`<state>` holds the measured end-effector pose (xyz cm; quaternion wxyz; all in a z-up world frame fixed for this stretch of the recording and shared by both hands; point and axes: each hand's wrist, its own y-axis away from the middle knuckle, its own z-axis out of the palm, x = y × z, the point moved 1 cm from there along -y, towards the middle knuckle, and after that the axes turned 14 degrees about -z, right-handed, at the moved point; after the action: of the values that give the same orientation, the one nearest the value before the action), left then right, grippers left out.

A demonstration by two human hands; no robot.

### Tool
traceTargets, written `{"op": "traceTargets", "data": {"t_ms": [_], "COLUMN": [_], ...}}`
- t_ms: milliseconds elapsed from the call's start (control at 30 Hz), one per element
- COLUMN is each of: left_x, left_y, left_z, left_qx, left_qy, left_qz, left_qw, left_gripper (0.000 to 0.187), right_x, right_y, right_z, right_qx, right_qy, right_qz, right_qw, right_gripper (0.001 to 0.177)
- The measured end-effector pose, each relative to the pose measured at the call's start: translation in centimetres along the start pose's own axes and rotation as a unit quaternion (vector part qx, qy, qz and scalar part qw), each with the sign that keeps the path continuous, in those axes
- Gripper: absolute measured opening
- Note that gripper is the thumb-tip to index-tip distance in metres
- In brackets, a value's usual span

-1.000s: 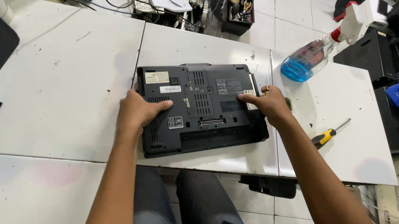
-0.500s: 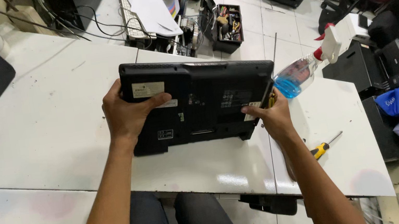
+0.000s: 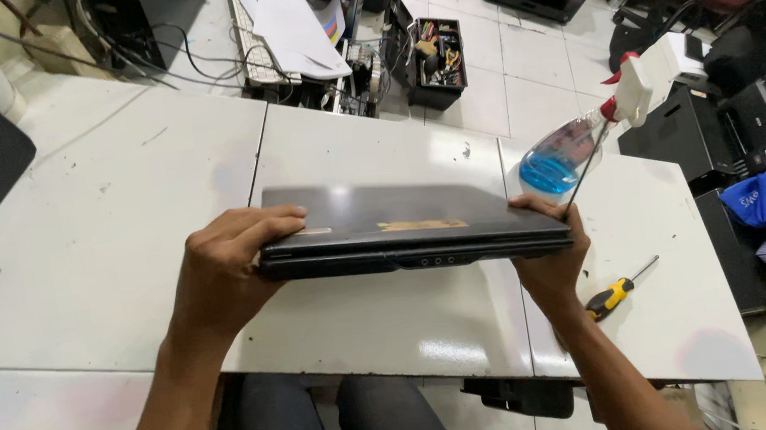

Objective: The person uses a screwdriver to remove and then reinsert screws into the bottom panel of a laptop. They flip the laptop over, open the lid, and press keys on the keyboard before closing the lid again.

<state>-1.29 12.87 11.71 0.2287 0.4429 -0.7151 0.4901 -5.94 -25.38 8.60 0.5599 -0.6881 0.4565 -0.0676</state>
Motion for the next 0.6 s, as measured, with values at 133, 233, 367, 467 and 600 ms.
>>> {"op": "traceTargets", "data": {"t_ms": [133, 233, 367, 467, 600], "left_x": [-1.9, -5.4, -8.7, -8.6, -8.8], "left_y": [0.7, 2.6, 4.6, 5.2, 5.9], "left_z": [1.0, 2.0, 2.8, 2.0, 2.1], "left_qx": [-0.039, -0.049, -0.053, -0.109, -0.186], "left_qy": [-0.108, -0.171, -0.266, -0.331, -0.416], "left_qz": [0.049, 0.064, 0.110, 0.142, 0.158], "left_qw": [0.992, 0.982, 0.956, 0.926, 0.876], "left_gripper": [0.038, 0.036, 0.039, 0.043, 0.049], "right_x": [0.2, 0.4, 3.6, 3.3, 3.7], "right_y": [0.7, 1.7, 3.8, 4.1, 5.6], "right_z": [0.5, -0.8, -1.5, -1.7, -1.8], "right_qx": [0.013, -0.087, -0.184, -0.277, -0.361], "right_qy": [0.018, 0.035, 0.025, 0.069, 0.130], "right_qz": [-0.029, -0.068, -0.142, -0.194, -0.227], "right_qw": [0.999, 0.993, 0.972, 0.939, 0.895], "right_gripper": [0.050, 0.035, 0.030, 0.030, 0.021]}}
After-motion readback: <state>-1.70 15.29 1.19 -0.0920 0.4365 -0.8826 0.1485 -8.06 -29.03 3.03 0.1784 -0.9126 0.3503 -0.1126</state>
